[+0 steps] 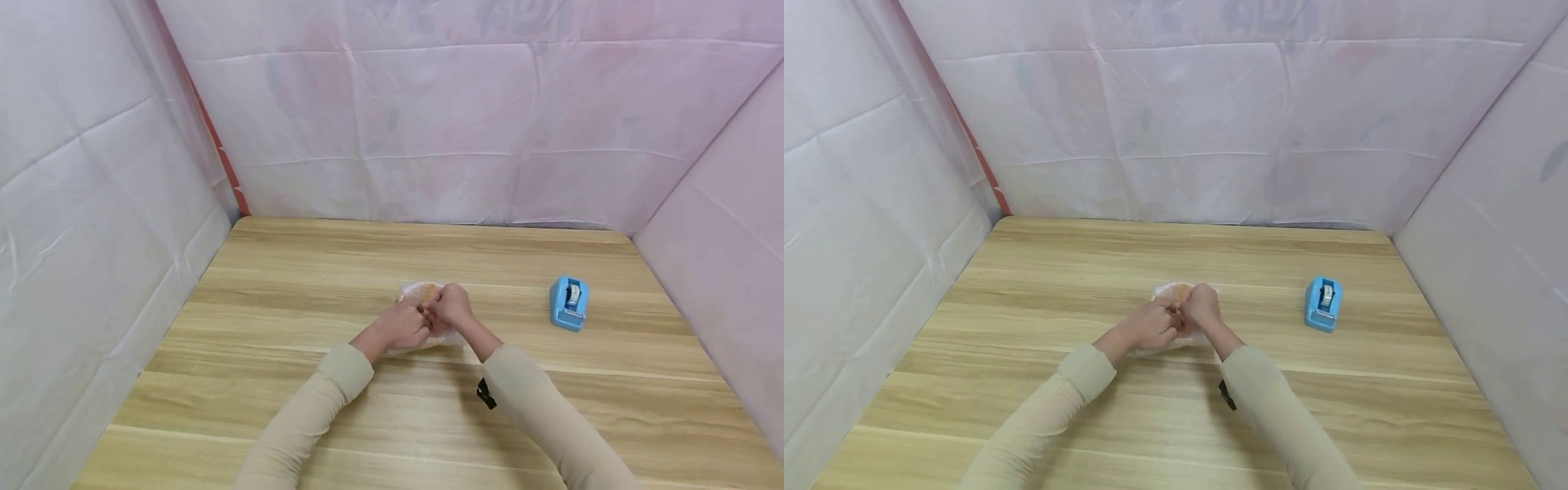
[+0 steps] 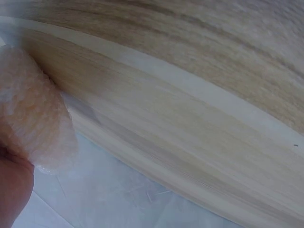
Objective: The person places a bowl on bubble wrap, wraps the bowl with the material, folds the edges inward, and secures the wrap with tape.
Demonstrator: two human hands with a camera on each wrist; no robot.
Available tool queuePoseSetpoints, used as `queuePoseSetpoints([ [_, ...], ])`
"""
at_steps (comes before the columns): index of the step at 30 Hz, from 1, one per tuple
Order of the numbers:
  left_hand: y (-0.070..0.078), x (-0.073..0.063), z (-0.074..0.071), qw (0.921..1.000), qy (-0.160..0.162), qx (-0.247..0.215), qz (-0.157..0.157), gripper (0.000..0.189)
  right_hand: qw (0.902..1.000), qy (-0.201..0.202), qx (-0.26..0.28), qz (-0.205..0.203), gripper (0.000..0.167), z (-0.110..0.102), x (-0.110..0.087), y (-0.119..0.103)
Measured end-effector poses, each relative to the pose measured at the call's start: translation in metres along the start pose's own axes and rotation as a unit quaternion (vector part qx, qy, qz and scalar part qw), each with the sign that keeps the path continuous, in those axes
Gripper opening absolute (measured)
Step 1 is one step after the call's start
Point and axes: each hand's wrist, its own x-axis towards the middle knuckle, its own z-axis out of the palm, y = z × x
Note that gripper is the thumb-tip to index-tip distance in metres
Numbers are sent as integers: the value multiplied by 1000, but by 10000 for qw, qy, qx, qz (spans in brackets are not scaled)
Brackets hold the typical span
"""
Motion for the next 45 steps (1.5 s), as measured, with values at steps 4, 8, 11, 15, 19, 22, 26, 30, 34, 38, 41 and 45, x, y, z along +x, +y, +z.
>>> queuePoseSetpoints([
  [4, 0, -1, 2, 9999, 140, 25, 63, 35, 9983, 16, -480, 314, 37, -5, -8, -16],
  [8, 0, 0, 3, 9990, 182, -398, -101, 34, 9958, 37, -803, 437, 38, -8, -17, -27],
  [11, 1, 0, 3, 9969, 136, -729, -257, 36, 9934, -26, -1008, 546, 37, -7, -19, -30],
  [15, 1, 0, 3, 9957, 25, -865, -334, 38, 9899, -123, -1145, 822, 29, -2, -17, -30],
  [19, 0, -1, 3, 9949, -128, -915, -393, 39, 9874, -56, -1207, 1025, 23, 4, -15, -30],
  [22, -1, -3, 3, 9938, -176, -1013, -413, 39, 9864, -13, -1216, 1106, 22, 7, -16, -33],
  [26, -2, -5, 4, 9924, -116, -1156, -399, 39, 9854, -37, -1240, 1162, 23, 13, -16, -35],
  [30, -3, -8, 4, 9929, -63, -1128, -375, 39, 9859, -30, -1264, 1094, 19, 17, -14, -34],
  [34, -3, -8, 3, 9937, -84, -1043, -402, 38, 9869, -42, -1329, 914, 18, 16, -14, -31],
  [38, -2, -6, 2, 9932, -146, -1073, -433, 38, 9878, -140, -1519, 326, 16, 9, -16, -27],
  [41, -2, -5, 2, 9928, -204, -1085, -467, 38, 9853, -251, -1638, -412, 11, 3, -16, -22],
  [45, -2, -5, 2, 9933, -182, -1048, -450, 37, 9796, -114, -1801, -880, 5, 22, 1, 6],
])
